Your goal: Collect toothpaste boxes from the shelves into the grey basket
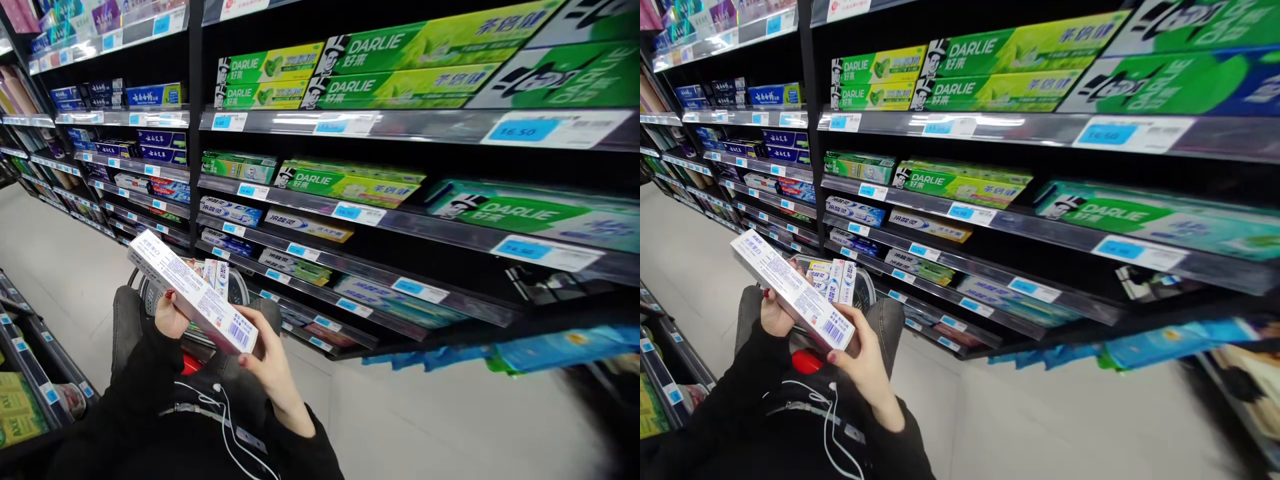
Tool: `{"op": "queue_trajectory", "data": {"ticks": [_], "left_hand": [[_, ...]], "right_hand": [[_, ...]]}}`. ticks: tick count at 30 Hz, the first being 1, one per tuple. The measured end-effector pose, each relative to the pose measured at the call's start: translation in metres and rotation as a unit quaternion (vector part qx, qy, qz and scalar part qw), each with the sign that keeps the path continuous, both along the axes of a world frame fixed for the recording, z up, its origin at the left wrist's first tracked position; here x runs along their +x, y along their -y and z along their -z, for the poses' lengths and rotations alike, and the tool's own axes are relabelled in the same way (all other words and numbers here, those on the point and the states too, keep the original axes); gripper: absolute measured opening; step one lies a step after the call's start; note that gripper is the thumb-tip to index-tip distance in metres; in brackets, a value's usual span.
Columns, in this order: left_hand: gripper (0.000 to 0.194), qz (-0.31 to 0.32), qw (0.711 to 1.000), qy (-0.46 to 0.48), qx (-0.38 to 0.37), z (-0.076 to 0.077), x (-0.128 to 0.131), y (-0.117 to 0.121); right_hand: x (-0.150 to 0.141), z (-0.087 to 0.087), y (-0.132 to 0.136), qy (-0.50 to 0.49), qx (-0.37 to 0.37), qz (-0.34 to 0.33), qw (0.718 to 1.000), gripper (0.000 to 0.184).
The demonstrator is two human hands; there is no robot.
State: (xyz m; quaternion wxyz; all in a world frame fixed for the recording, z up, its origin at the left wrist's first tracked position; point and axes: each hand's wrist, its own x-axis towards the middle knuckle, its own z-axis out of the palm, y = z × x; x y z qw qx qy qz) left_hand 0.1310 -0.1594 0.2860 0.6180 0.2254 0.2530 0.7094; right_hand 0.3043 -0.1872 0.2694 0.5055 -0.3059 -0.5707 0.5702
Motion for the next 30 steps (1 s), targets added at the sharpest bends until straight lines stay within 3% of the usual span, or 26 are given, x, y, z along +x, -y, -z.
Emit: {"op": "queue_trajectory", "data": {"ticks": [5, 9, 14, 19, 24, 30], "left_hand": [[0.082, -0.02, 1.0, -0.002, -0.01, 0.007, 0.008, -0.003], [0.081, -0.012, 0.998, -0.057, -0.015, 0.007, -0.004, -0.004], [0.07, -0.052, 0.981, -0.185, 0.025, 0.002, -0.043, -0.002], [0.071, -0.059, 0.938, -0.329, 0.095, 0.001, -0.071, 0.007], [0.055, -0.06, 0.885, -0.431, 0.166, -0.001, -0.079, 0.017], [0.045, -0.066, 0.864, -0.456, 0.203, -0.014, -0.074, 0.026]], "right_hand": [[-0.008, 0.003, 0.006, 0.026, -0.008, 0.104, 0.994, 0.061], [0.004, 0.014, -0.004, 0.034, -0.01, 0.161, 0.986, 0.047], [0.031, 0.019, -0.016, -0.001, 0.012, 0.164, 0.986, 0.055], [0.049, 0.004, -0.021, -0.04, 0.065, 0.133, 0.988, 0.05], [0.062, -0.006, -0.019, -0.011, 0.099, 0.12, 0.988, 0.05], [0.069, -0.008, -0.015, -0.015, 0.12, 0.111, 0.986, 0.045]]}}
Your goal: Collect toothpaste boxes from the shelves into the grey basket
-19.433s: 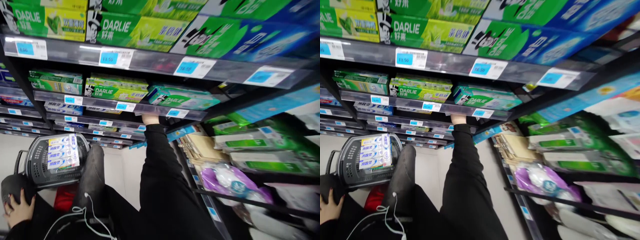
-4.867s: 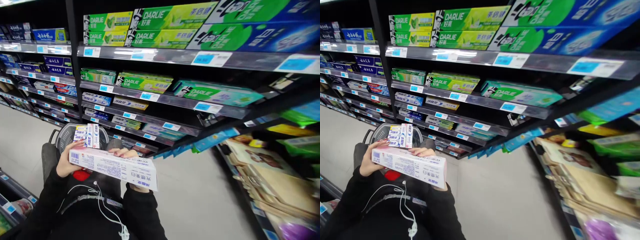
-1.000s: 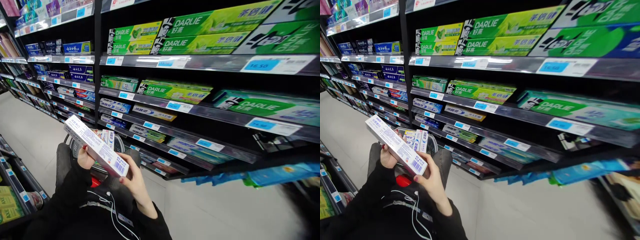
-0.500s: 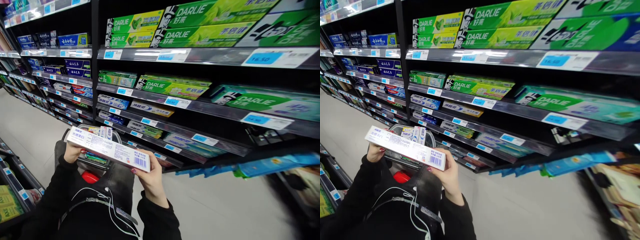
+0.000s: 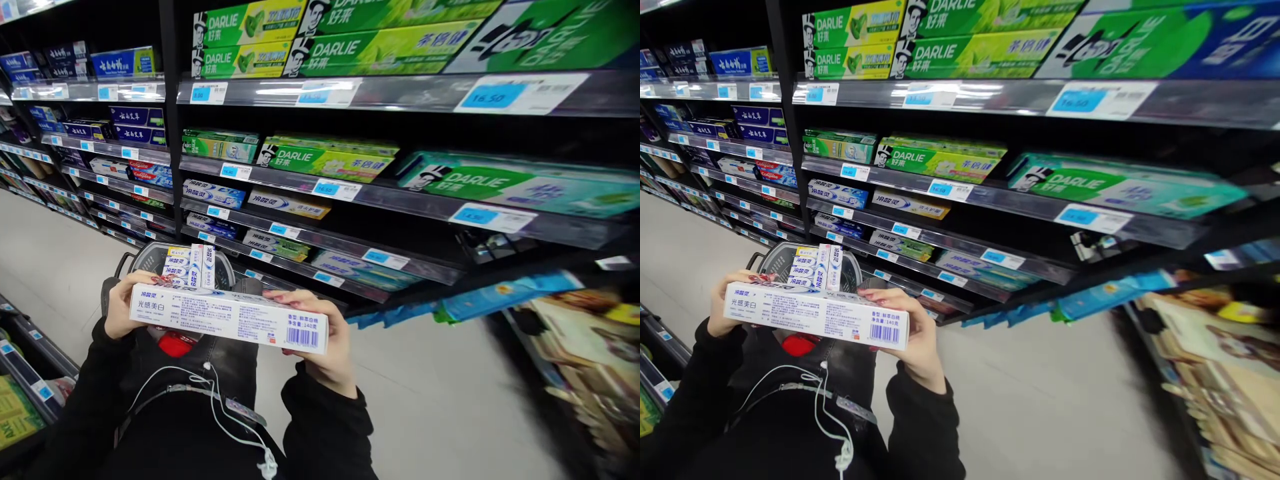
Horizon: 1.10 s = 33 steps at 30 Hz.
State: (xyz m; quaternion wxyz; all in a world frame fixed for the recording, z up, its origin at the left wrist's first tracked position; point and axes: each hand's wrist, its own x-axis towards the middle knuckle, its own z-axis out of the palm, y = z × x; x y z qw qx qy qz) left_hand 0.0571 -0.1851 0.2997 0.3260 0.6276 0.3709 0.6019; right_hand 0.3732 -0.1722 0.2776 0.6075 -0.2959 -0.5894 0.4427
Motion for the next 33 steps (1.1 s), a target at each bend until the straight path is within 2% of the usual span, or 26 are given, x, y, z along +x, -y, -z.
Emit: {"op": "queue_trajectory", "data": {"ticks": [3, 7, 13, 19, 23, 27, 30, 33], "left_hand": [[0.048, -0.018, 1.0, -0.003, -0.023, -0.004, 0.0, 0.001], [0.052, -0.044, 0.992, 0.037, -0.11, -0.002, 0.0, -0.004], [0.045, -0.068, 0.96, 0.088, -0.256, 0.004, 0.003, -0.016], [0.047, -0.068, 0.93, 0.114, -0.342, 0.01, 0.002, -0.024], [0.051, -0.06, 0.906, 0.159, -0.388, 0.029, -0.008, -0.034], [0.038, -0.016, 0.88, 0.267, -0.392, 0.067, -0.023, -0.047], [0.027, 0.007, 0.855, 0.341, -0.392, 0.094, -0.03, -0.058], [0.033, 0.056, 0.838, 0.369, -0.398, 0.109, -0.029, -0.067]], "right_hand": [[0.0, 0.002, -0.002, -0.01, -0.037, -0.002, 0.999, 0.051], [-0.005, 0.005, -0.007, -0.017, -0.167, 0.008, 0.986, 0.065], [-0.019, 0.013, -0.02, -0.082, -0.295, -0.012, 0.952, 0.049], [-0.026, 0.026, -0.026, -0.096, -0.344, -0.025, 0.934, 0.045], [-0.032, 0.02, -0.018, -0.043, -0.286, 0.002, 0.957, 0.055], [-0.049, -0.007, 0.001, 0.064, -0.171, 0.063, 0.981, 0.069], [-0.07, -0.031, 0.021, 0.188, -0.078, 0.145, 0.968, 0.068], [-0.092, -0.047, 0.039, 0.264, 0.038, 0.222, 0.938, 0.069]]}}
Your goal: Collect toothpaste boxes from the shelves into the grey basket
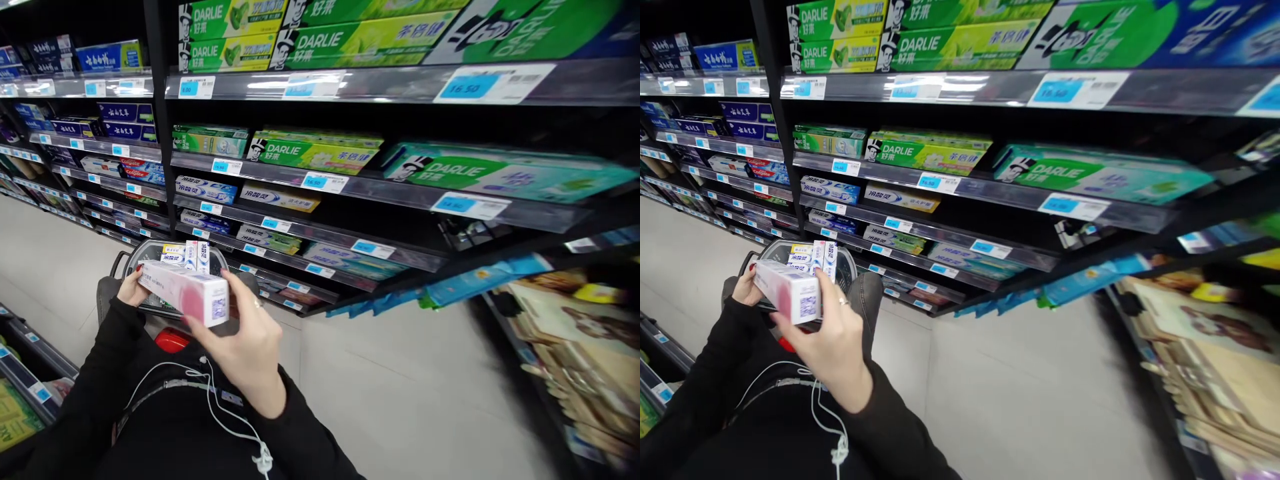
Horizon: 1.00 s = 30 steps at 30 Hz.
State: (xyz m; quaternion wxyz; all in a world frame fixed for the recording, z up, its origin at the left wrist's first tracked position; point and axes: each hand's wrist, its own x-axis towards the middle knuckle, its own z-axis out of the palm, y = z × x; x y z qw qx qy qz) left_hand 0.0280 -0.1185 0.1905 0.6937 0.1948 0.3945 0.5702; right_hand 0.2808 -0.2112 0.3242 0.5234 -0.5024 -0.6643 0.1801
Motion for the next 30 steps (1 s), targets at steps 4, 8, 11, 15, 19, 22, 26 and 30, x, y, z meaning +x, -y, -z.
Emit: {"op": "queue_trajectory", "data": {"ticks": [4, 8, 11, 15, 19, 22, 26, 30], "left_hand": [[0.054, 0.073, 0.997, 0.023, 0.026, 0.002, 0.012, -0.002], [0.057, 0.095, 0.995, -0.009, 0.038, -0.001, 0.024, 0.003], [0.054, 0.099, 0.994, -0.031, 0.035, 0.0, 0.027, 0.004], [0.06, 0.085, 0.995, -0.033, 0.033, -0.001, 0.024, 0.002], [0.059, 0.051, 0.996, -0.051, 0.047, -0.021, 0.013, 0.007], [0.054, 0.049, 0.991, -0.112, 0.059, -0.046, 0.005, 0.018], [0.05, 0.001, 0.977, -0.198, 0.082, -0.074, 0.004, 0.034], [0.046, 0.002, 0.961, -0.256, 0.1, -0.094, 0.011, 0.047]], "right_hand": [[-0.023, -0.001, 0.018, 0.058, 0.068, 0.019, 0.996, 0.073], [-0.033, 0.006, 0.028, 0.062, 0.023, -0.011, 0.998, 0.071], [-0.034, 0.007, 0.031, 0.056, 0.02, -0.013, 0.998, 0.07], [-0.023, 0.002, 0.024, 0.029, -0.009, -0.007, 1.0, 0.068], [0.003, 0.002, -0.002, -0.063, -0.074, 0.01, 0.995, 0.06], [0.026, 0.012, -0.027, -0.19, -0.161, -0.032, 0.968, 0.056], [0.046, 0.03, -0.051, -0.321, -0.226, -0.1, 0.914, 0.052], [0.054, 0.043, -0.06, -0.389, -0.255, -0.132, 0.875, 0.046]]}}
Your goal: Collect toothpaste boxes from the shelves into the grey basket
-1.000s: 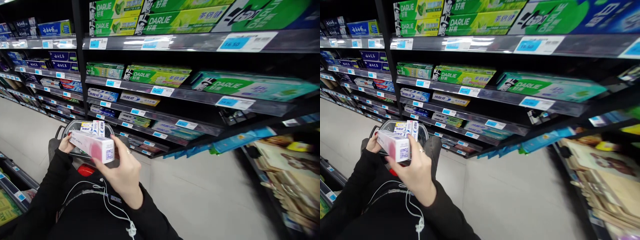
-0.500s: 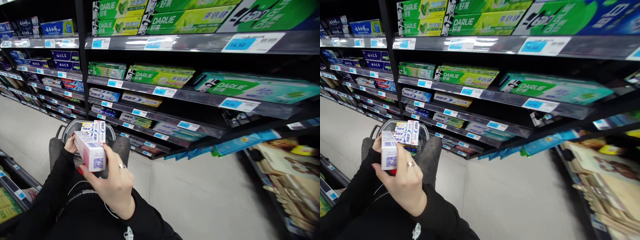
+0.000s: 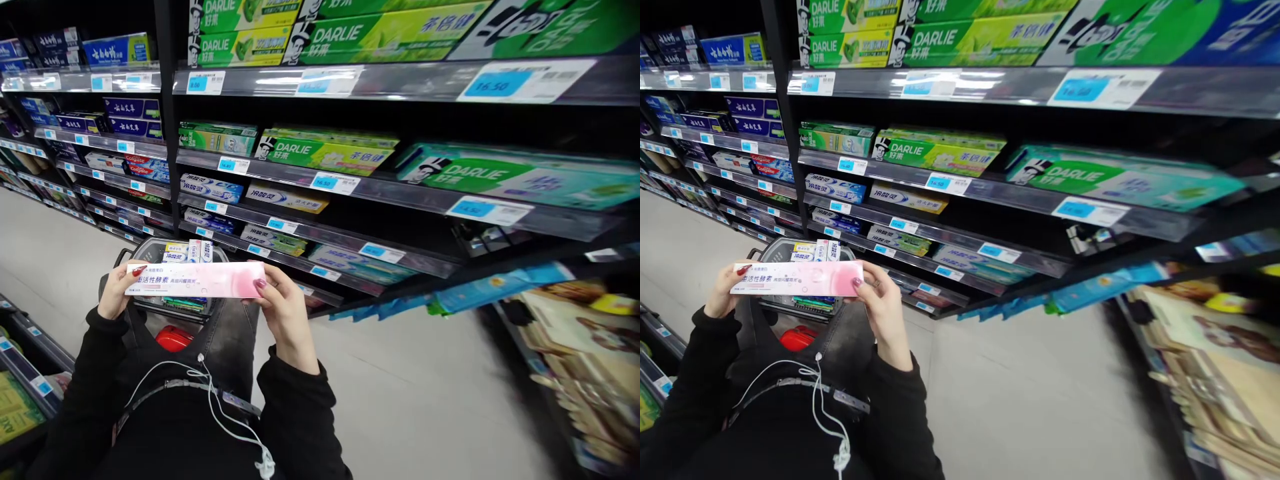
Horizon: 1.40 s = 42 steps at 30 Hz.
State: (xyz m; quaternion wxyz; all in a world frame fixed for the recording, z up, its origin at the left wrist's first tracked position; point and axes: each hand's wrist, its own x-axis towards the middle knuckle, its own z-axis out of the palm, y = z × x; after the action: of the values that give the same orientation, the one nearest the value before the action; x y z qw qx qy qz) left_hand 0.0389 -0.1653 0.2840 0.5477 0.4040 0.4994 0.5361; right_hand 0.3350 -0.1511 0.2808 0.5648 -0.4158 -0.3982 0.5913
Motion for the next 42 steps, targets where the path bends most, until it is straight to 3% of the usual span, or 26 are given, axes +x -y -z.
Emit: {"op": "queue_trajectory", "data": {"ticks": [6, 13, 19, 23, 30, 33, 36, 38, 42], "left_hand": [[0.041, -0.015, 0.998, -0.064, 0.014, -0.022, 0.013, 0.009], [0.06, 0.029, 0.996, -0.088, 0.011, -0.042, 0.032, 0.027], [0.067, 0.024, 0.98, -0.195, 0.039, -0.066, 0.063, 0.054], [0.064, -0.013, 0.94, -0.319, 0.119, -0.076, 0.083, 0.064], [0.056, -0.089, 0.81, -0.502, 0.29, -0.08, 0.116, 0.066], [0.055, -0.097, 0.789, -0.524, 0.306, -0.08, 0.122, 0.065], [0.054, -0.093, 0.792, -0.523, 0.301, -0.08, 0.122, 0.064], [0.054, -0.083, 0.809, -0.508, 0.285, -0.081, 0.118, 0.063], [0.054, -0.048, 0.892, -0.412, 0.182, -0.081, 0.1, 0.056]], "right_hand": [[0.007, 0.023, -0.007, -0.047, -0.021, 0.007, 0.999, 0.043], [0.009, 0.047, -0.023, -0.114, -0.066, 0.01, 0.991, 0.037], [0.0, 0.078, -0.039, -0.179, -0.077, -0.017, 0.981, 0.038], [-0.012, 0.097, -0.048, -0.212, -0.074, -0.046, 0.973, 0.038], [-0.031, 0.112, -0.043, -0.216, -0.081, -0.088, 0.969, 0.042], [-0.034, 0.114, -0.038, -0.21, -0.099, -0.096, 0.968, 0.042], [-0.035, 0.114, -0.039, -0.209, -0.1, -0.1, 0.968, 0.041], [-0.033, 0.112, -0.042, -0.209, -0.088, -0.093, 0.969, 0.039], [-0.023, 0.096, -0.043, -0.197, -0.084, -0.063, 0.975, 0.039]]}}
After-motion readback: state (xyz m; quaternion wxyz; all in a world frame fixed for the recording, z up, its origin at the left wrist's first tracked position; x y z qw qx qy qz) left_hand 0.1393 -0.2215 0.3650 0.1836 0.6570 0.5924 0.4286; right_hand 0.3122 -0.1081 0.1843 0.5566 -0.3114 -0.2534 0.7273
